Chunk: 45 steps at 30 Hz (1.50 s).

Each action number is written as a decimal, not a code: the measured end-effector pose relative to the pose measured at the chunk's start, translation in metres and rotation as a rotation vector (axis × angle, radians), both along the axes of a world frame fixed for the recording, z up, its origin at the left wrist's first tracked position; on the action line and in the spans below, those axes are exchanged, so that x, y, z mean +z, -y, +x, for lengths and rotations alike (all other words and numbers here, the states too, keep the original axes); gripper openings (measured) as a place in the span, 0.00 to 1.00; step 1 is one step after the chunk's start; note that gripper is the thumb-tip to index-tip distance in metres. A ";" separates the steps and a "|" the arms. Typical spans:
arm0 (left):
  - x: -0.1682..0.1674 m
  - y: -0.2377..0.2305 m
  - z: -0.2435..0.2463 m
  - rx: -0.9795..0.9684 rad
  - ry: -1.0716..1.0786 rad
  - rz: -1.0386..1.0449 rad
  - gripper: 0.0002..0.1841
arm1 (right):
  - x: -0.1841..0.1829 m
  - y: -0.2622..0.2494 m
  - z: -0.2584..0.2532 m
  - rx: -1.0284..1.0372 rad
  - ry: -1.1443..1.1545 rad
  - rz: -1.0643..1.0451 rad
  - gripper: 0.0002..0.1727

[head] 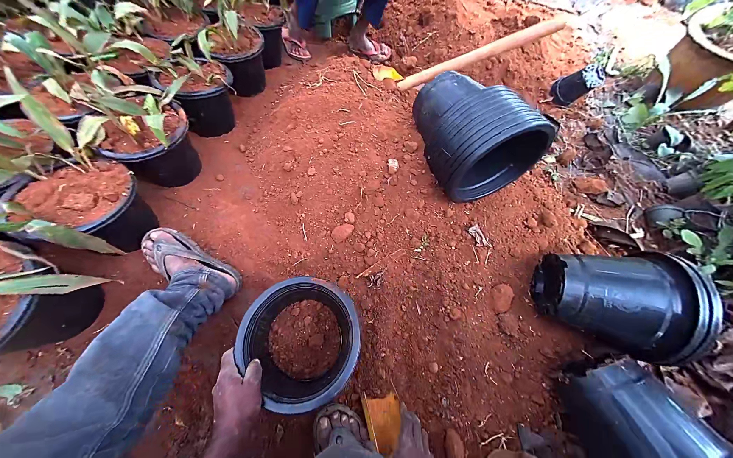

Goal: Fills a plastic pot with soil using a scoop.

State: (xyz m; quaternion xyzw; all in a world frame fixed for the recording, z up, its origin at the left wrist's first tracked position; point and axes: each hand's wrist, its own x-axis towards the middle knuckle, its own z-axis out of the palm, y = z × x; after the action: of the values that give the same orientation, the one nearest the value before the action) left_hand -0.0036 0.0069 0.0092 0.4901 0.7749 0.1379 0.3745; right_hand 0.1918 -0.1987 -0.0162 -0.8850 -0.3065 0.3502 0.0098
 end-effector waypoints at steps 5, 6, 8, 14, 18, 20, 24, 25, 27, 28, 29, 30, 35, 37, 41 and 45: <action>-0.003 0.000 0.000 0.005 -0.012 0.020 0.26 | -0.073 0.009 -0.016 -0.055 0.178 0.206 0.62; -0.005 0.001 0.001 0.010 -0.010 0.021 0.26 | -0.070 0.010 -0.015 -0.060 0.169 0.202 0.61; -0.005 0.001 0.001 0.019 0.001 0.030 0.26 | -0.064 0.009 -0.014 -0.076 0.147 0.206 0.60; -0.007 0.003 0.000 0.021 0.003 0.060 0.25 | -0.062 0.008 -0.011 -0.077 0.123 0.193 0.60; -0.006 0.003 0.000 0.017 0.001 0.058 0.24 | -0.063 0.011 -0.003 -0.166 0.021 0.280 0.59; -0.006 0.002 0.000 0.018 0.004 0.057 0.24 | -0.062 0.013 0.011 -0.347 -0.175 0.394 0.56; -0.006 0.001 0.001 0.022 -0.005 0.041 0.25 | -0.050 -0.009 0.051 -0.482 -0.187 0.628 0.51; -0.005 0.001 0.001 0.020 -0.006 0.037 0.25 | -0.046 -0.013 0.058 -0.379 -0.124 0.598 0.53; -0.004 0.001 0.001 0.011 0.000 0.047 0.25 | -0.036 -0.007 0.064 -0.158 -0.024 0.474 0.57; -0.005 0.001 0.001 0.011 0.000 0.055 0.25 | -0.032 0.001 0.061 -0.078 0.010 0.401 0.58; -0.005 0.001 0.001 0.015 0.002 0.064 0.25 | -0.028 0.010 0.056 -0.025 0.023 0.331 0.59; -0.006 0.002 0.001 0.020 0.004 0.069 0.25 | -0.027 0.020 0.048 0.010 0.033 0.281 0.59; -0.007 0.002 -0.002 0.019 -0.004 0.055 0.25 | -0.057 -0.022 0.018 0.091 0.159 0.169 0.59; -0.005 0.002 -0.001 0.007 -0.003 0.053 0.25 | -0.060 -0.076 0.030 0.047 0.128 0.175 0.57; -0.005 0.001 -0.001 0.003 -0.012 0.042 0.25 | -0.045 -0.137 0.071 -0.444 -0.153 0.551 0.51; -0.004 0.001 0.000 0.002 0.003 0.062 0.26 | -0.028 -0.082 0.082 -0.178 -0.023 0.427 0.58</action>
State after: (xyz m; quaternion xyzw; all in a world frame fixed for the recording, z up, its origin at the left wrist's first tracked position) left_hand -0.0032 0.0056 0.0050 0.5008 0.7701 0.1631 0.3600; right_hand 0.2735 -0.1167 -0.0441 -0.8824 -0.2940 0.2854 0.2311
